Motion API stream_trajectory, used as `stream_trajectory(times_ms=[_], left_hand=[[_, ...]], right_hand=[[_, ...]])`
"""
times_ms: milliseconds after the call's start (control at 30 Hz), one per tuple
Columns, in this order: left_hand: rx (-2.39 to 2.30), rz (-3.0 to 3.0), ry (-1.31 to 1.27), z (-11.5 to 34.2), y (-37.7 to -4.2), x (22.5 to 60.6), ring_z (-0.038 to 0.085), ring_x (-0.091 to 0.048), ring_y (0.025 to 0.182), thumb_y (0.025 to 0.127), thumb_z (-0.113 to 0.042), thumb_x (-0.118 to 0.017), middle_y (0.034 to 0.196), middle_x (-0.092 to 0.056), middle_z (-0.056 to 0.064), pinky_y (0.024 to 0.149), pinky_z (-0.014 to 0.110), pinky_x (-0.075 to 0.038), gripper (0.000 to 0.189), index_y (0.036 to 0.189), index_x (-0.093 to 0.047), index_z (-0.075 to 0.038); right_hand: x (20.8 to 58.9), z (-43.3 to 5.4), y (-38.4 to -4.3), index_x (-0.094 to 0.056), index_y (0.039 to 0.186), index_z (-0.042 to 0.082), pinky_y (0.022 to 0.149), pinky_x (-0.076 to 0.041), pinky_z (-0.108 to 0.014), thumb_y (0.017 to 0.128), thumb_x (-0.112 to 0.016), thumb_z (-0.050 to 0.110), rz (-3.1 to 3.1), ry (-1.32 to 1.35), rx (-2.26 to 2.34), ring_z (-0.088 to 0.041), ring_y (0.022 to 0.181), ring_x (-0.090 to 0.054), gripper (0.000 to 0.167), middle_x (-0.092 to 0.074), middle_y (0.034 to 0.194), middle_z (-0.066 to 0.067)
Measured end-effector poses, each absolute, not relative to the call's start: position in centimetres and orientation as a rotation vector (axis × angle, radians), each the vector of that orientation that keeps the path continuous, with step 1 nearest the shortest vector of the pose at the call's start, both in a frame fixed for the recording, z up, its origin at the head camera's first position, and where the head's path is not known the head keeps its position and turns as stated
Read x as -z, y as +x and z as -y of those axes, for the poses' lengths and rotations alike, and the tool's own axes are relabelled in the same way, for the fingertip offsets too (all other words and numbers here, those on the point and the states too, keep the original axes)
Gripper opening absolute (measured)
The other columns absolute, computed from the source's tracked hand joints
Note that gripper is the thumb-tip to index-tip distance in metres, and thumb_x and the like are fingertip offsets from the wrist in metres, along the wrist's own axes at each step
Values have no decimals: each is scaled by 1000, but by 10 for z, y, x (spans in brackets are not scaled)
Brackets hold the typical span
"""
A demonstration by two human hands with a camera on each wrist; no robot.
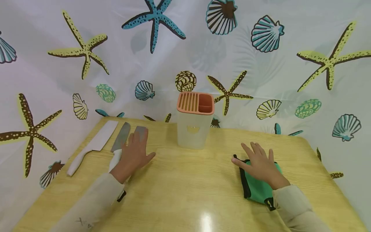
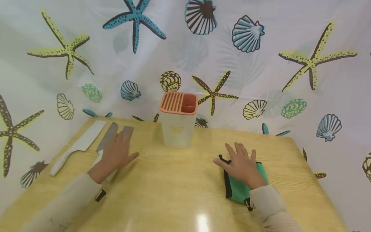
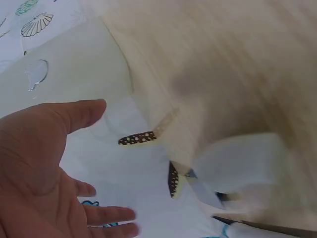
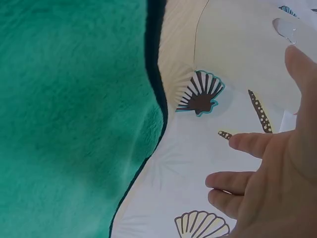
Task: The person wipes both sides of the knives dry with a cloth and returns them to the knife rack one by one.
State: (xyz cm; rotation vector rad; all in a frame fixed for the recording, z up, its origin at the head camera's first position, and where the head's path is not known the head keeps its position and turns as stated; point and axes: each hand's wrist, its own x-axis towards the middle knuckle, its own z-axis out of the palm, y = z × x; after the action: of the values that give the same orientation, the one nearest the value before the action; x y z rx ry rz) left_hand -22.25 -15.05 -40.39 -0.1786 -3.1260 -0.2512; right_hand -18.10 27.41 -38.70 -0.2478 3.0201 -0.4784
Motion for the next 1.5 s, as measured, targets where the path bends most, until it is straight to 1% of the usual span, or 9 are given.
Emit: stream_trajectory(times_ms=[167, 333, 467, 633, 800, 967, 1233, 1367, 1500], left_hand=[[273, 3195, -58, 164, -208, 416, 54, -52, 120, 92, -42, -68, 135, -51, 34, 79, 61, -55, 84, 151, -29, 3], [287, 3234, 10, 171, -204, 421, 45, -65, 88, 89, -38, -70, 101, -64, 26, 65, 53, -56, 56, 116, -54, 8], [259, 3279, 51, 177, -205, 427, 41, -67, 81, 89, -39, -70, 93, -65, 23, 61, 49, -56, 50, 102, -60, 9], [252, 3301, 59, 178, -206, 434, 40, -67, 80, 90, -37, -67, 92, -66, 23, 59, 48, -55, 46, 95, -63, 8], [362, 3311, 73, 178, -210, 434, 40, -66, 78, 92, -26, -58, 86, -66, 22, 58, 48, -54, 30, 84, -61, 2], [443, 3306, 114, 179, -213, 435, 43, -64, 83, 89, -15, -50, 91, -64, 24, 61, 49, -53, 20, 86, -58, 3], [497, 3254, 135, 178, -213, 441, 47, -64, 87, 90, -13, -49, 99, -62, 31, 65, 52, -55, 28, 100, -54, 13], [496, 3234, 140, 177, -212, 441, 48, -64, 86, 94, -17, -48, 98, -61, 34, 65, 53, -56, 39, 106, -51, 20], [504, 3212, 165, 179, -212, 441, 48, -65, 83, 98, -21, -42, 95, -61, 36, 64, 52, -56, 50, 114, -46, 25]], right_hand=[[396, -285, -170, -38, 152, 5, 108, -4, -82, 93, -54, 65, -2997, -256, 460, -55, 144, -24, 86, -28, 156, -36], [401, -304, -166, -46, 147, 4, 101, -31, -79, 86, -66, 63, -2961, -383, 318, -56, 130, -45, 87, -42, 147, -37], [404, -314, -159, -44, 147, 1, 92, -45, -72, 80, -74, 61, -2878, -465, 292, -60, 126, -47, 95, -39, 146, -40], [410, -324, -146, -36, 152, 0, 97, -38, -76, 71, -83, 51, -2791, -447, 309, -63, 133, -37, 107, -29, 153, -40], [423, -324, -135, -26, 156, 3, 93, -27, -87, 62, -84, 10, -2761, -415, 265, -62, 140, -26, 111, -18, 158, -38], [436, -311, -131, -25, 155, 0, 86, -33, -87, 64, -81, -13, -2860, -430, 104, -61, 139, -28, 108, -21, 156, -40], [442, -303, -127, -46, 143, -3, 70, -57, -59, 76, -77, -8, -3084, -464, -56, -54, 126, -51, 74, -44, 143, -39], [446, -304, -127, -50, 141, -2, 54, -55, -41, 73, -77, -7, -3135, -478, -97, -51, 122, -56, 73, -50, 139, -37], [450, -301, -126, -51, 139, -2, 54, -56, -40, 80, -74, -10, -3184, -521, -186, -47, 119, -59, 64, -54, 136, -34]])
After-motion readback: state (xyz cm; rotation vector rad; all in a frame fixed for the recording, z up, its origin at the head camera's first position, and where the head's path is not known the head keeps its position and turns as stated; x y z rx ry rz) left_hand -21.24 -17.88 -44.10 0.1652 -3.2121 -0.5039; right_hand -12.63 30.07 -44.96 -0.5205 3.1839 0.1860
